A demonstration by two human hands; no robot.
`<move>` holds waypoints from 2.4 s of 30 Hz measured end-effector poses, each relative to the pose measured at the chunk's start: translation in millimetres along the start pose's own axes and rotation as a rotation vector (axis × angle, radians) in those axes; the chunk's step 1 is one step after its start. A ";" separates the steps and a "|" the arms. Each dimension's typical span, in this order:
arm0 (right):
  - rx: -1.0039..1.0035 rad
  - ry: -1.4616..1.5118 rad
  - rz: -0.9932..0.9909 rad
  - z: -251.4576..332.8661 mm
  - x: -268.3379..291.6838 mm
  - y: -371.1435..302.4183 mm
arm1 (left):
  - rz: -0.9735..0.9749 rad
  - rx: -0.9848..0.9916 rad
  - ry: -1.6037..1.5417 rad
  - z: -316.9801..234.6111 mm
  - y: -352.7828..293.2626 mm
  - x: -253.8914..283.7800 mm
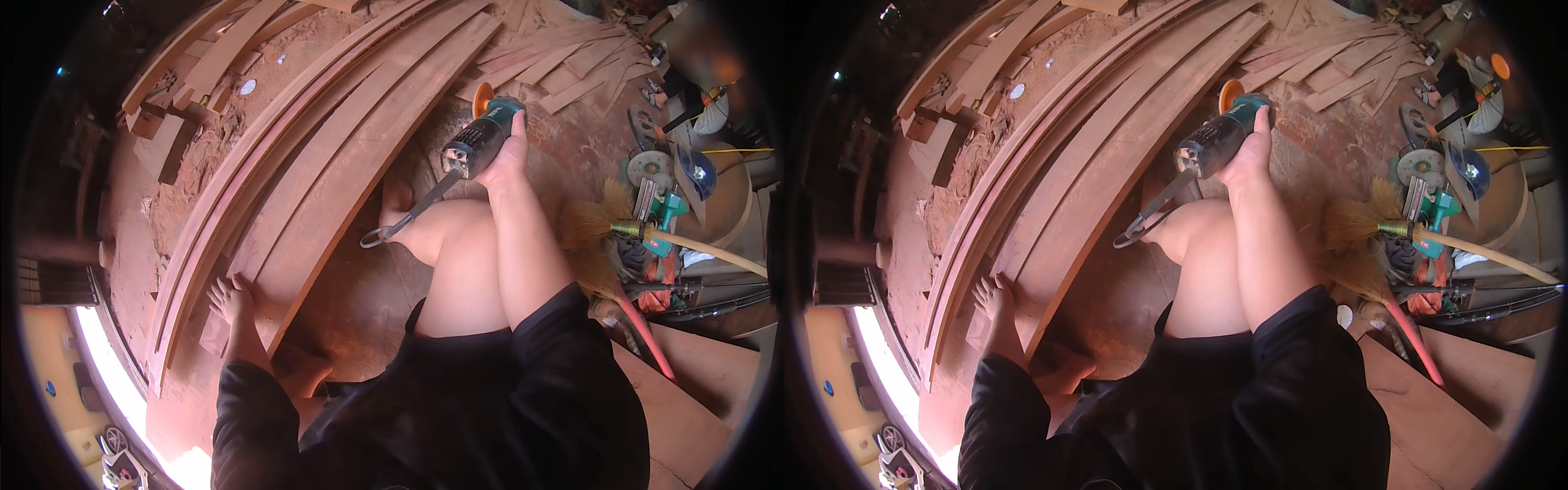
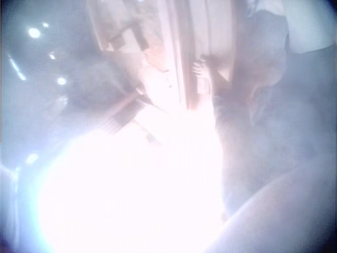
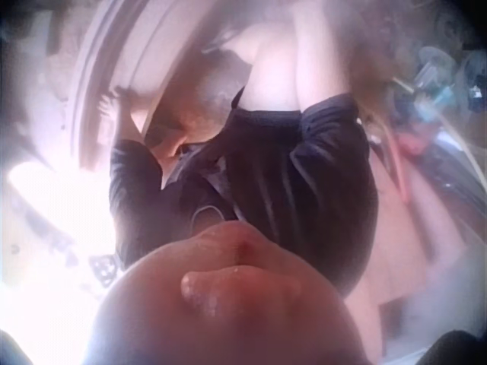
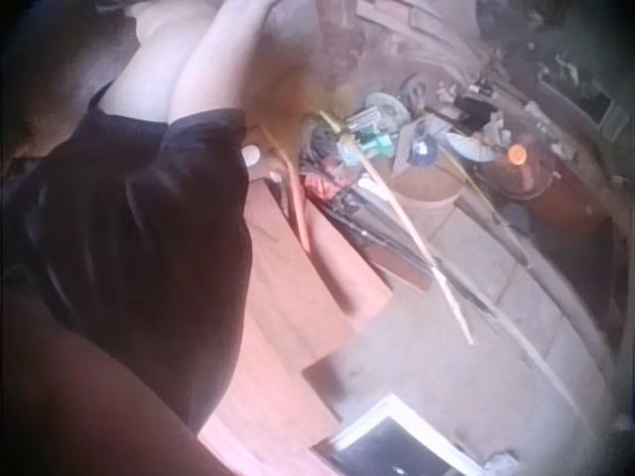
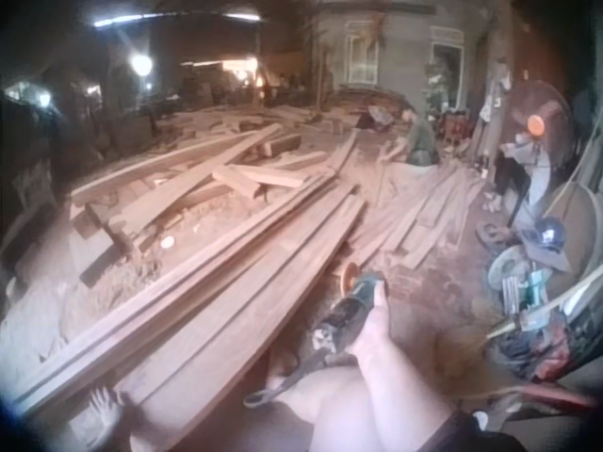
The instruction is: The person uses an angle grinder with a sanding disc to smooth the surface of a curved wooden plank. They hold the plank steady with one hand while operating the tool with the other, moving along the length of the wood.
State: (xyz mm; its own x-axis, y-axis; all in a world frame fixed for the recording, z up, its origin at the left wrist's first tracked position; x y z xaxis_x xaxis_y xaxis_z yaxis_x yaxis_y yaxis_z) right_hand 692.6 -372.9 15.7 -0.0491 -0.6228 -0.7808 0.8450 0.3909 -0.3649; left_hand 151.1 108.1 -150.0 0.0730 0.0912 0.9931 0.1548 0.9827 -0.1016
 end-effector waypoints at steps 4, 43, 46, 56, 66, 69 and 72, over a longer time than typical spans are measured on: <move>0.054 -0.100 -0.028 7.6 8.3 7.3 | -0.030 -0.027 0.009 -14.0 -12.3 3.2; 0.167 -0.558 -0.122 46.8 44.8 74.7 | 0.014 -0.375 -0.323 -48.2 -119.1 -4.2; 0.136 -0.511 -0.099 70.6 68.5 92.5 | -0.084 0.327 -0.582 41.5 -90.7 -5.6; 0.209 -0.534 -0.140 70.3 62.9 85.4 | 0.014 -0.368 -0.386 -81.1 -71.4 10.7; 0.051 -0.428 0.078 60.1 64.1 106.1 | 0.066 -0.655 -0.139 -135.0 -94.6 -3.9; -0.037 -0.317 0.151 52.7 55.4 92.9 | 0.098 -0.736 -0.186 -144.0 -92.4 3.6; -0.178 -0.183 0.280 15.9 33.2 79.5 | -0.009 -0.692 -0.174 -112.4 -82.9 -4.4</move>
State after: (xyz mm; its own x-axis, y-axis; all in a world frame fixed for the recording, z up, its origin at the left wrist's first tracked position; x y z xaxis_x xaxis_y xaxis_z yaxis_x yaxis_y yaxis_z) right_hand 766.6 -373.3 -31.2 0.2800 -0.5798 -0.7652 0.7056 0.6647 -0.2454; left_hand 248.6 8.1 -152.4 -0.0800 0.1649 0.9831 0.7487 0.6611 -0.0500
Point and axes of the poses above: each hand's wrist, its own y-axis towards the middle knuckle, its own x-axis out of the back of the hand, z = x × y, the point moved 9 cm from there along y, towards the middle knuckle, and after that the axes turned 5 degrees about z, right-handed, at the moved point
